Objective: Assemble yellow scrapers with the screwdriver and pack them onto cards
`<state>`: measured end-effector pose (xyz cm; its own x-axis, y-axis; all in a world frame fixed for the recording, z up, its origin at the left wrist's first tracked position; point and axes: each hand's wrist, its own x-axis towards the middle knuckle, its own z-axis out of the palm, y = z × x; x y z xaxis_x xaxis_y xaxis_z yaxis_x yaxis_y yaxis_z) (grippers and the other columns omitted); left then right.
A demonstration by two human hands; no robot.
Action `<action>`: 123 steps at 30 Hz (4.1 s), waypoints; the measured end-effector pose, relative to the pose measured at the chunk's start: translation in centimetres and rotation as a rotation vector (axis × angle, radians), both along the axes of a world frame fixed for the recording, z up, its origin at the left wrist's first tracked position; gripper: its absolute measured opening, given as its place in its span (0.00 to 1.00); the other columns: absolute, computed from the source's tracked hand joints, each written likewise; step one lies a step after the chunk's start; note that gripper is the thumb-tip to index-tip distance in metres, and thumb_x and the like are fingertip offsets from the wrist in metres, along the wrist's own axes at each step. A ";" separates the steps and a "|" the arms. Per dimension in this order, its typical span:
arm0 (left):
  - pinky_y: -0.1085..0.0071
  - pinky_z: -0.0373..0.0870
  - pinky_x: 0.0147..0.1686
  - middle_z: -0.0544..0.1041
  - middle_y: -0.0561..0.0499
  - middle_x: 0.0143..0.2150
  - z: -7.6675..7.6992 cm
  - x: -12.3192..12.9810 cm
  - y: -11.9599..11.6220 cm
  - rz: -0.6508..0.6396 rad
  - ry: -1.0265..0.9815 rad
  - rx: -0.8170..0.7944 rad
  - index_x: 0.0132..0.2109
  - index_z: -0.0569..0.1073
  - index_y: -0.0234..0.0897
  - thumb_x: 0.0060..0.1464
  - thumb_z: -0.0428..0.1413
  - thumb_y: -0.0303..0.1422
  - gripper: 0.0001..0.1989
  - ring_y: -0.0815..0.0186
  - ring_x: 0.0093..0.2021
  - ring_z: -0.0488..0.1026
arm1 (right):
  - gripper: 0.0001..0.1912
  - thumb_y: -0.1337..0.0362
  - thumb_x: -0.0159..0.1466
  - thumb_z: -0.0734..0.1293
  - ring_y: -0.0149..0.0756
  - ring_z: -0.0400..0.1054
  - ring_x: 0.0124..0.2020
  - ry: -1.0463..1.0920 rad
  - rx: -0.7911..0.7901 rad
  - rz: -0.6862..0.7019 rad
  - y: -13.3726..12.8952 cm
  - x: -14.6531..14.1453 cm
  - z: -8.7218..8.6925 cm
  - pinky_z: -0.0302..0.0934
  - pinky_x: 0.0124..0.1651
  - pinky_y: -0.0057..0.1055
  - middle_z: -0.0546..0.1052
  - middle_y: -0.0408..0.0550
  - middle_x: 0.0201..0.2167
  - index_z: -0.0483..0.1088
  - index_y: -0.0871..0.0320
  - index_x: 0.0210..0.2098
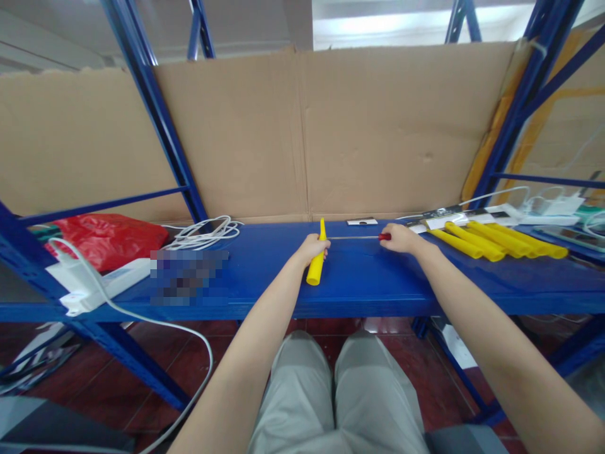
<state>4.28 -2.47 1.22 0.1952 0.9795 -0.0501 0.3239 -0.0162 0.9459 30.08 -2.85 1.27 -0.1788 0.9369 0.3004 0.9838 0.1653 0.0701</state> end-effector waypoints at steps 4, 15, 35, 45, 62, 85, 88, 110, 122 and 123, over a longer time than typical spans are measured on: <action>0.77 0.62 0.21 0.63 0.59 0.16 0.0 0.0 0.0 0.004 -0.006 0.001 0.37 0.66 0.32 0.52 0.52 0.19 0.06 0.73 0.16 0.62 | 0.07 0.63 0.55 0.64 0.40 0.70 0.37 -0.034 0.019 -0.009 -0.2 -0.1 0.3 0.58 0.37 0.29 0.77 0.52 0.36 0.72 0.58 0.32; 0.76 0.63 0.22 0.63 0.59 0.16 0.2 0.1 -0.3 -0.002 0.014 0.001 0.39 0.67 0.30 0.52 0.50 0.19 0.07 0.73 0.16 0.62 | 0.10 0.64 0.57 0.62 0.40 0.71 0.39 -0.012 -0.047 -0.022 -0.1 -0.1 0.2 0.59 0.40 0.28 0.78 0.53 0.39 0.74 0.58 0.35; 0.76 0.63 0.21 0.63 0.58 0.16 0.1 0.1 -0.1 -0.003 -0.009 0.005 0.35 0.67 0.32 0.52 0.50 0.19 0.06 0.73 0.17 0.62 | 0.10 0.63 0.54 0.65 0.41 0.72 0.36 -0.005 0.005 -0.077 -0.5 -0.5 0.4 0.58 0.34 0.29 0.78 0.51 0.35 0.72 0.57 0.36; 0.76 0.62 0.21 0.63 0.59 0.16 0.1 0.2 -0.1 0.010 0.000 0.010 0.37 0.66 0.31 0.53 0.50 0.19 0.06 0.73 0.16 0.62 | 0.09 0.65 0.56 0.63 0.43 0.73 0.39 0.026 -0.032 -0.039 -0.5 -0.8 0.3 0.60 0.39 0.30 0.79 0.55 0.38 0.74 0.59 0.34; 0.77 0.62 0.21 0.63 0.58 0.16 0.1 0.1 -0.2 0.016 -0.026 0.009 0.33 0.65 0.33 0.51 0.51 0.18 0.07 0.73 0.16 0.62 | 0.09 0.64 0.56 0.64 0.42 0.73 0.39 -0.020 -0.025 -0.066 -0.5 -0.8 0.3 0.60 0.37 0.29 0.79 0.53 0.37 0.73 0.58 0.34; 0.77 0.60 0.19 0.63 0.58 0.14 0.4 0.2 -0.6 0.017 -0.011 0.005 0.29 0.64 0.34 0.52 0.49 0.18 0.08 0.73 0.15 0.61 | 0.12 0.66 0.56 0.63 0.43 0.73 0.37 -0.011 -0.026 -0.100 -0.5 -0.9 0.2 0.59 0.35 0.30 0.79 0.54 0.36 0.73 0.59 0.39; 0.76 0.60 0.20 0.63 0.58 0.14 0.4 0.2 -0.6 0.017 -0.014 0.003 0.29 0.64 0.34 0.52 0.50 0.18 0.09 0.74 0.15 0.60 | 0.12 0.67 0.57 0.62 0.42 0.73 0.38 0.004 -0.030 -0.062 -0.4 -0.8 0.2 0.59 0.37 0.29 0.79 0.54 0.38 0.74 0.59 0.38; 0.76 0.61 0.20 0.63 0.58 0.15 0.0 0.0 0.0 0.030 -0.033 0.056 0.30 0.66 0.33 0.49 0.51 0.18 0.07 0.73 0.15 0.62 | 0.07 0.67 0.53 0.64 0.39 0.71 0.34 0.017 -0.012 -0.103 -0.7 -1.0 0.5 0.56 0.32 0.28 0.78 0.51 0.33 0.72 0.58 0.33; 0.76 0.61 0.20 0.63 0.58 0.15 0.1 0.2 -0.1 0.042 -0.015 0.046 0.31 0.67 0.33 0.48 0.52 0.18 0.06 0.73 0.16 0.62 | 0.08 0.67 0.55 0.62 0.41 0.71 0.37 0.038 -0.011 -0.159 -0.7 -0.5 0.4 0.54 0.31 0.29 0.78 0.51 0.34 0.69 0.56 0.35; 0.76 0.60 0.20 0.64 0.58 0.15 0.0 0.2 -0.1 0.041 -0.017 0.047 0.30 0.67 0.33 0.48 0.52 0.18 0.06 0.73 0.16 0.62 | 0.08 0.67 0.55 0.62 0.41 0.71 0.37 0.045 -0.011 -0.156 -0.7 -0.5 0.4 0.55 0.31 0.29 0.78 0.50 0.33 0.69 0.56 0.35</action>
<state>4.45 -2.53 1.25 0.1556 0.9878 -0.0010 0.3094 -0.0478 0.9497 29.63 -3.50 1.64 -0.0176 0.9554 0.2947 0.9997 0.0110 0.0240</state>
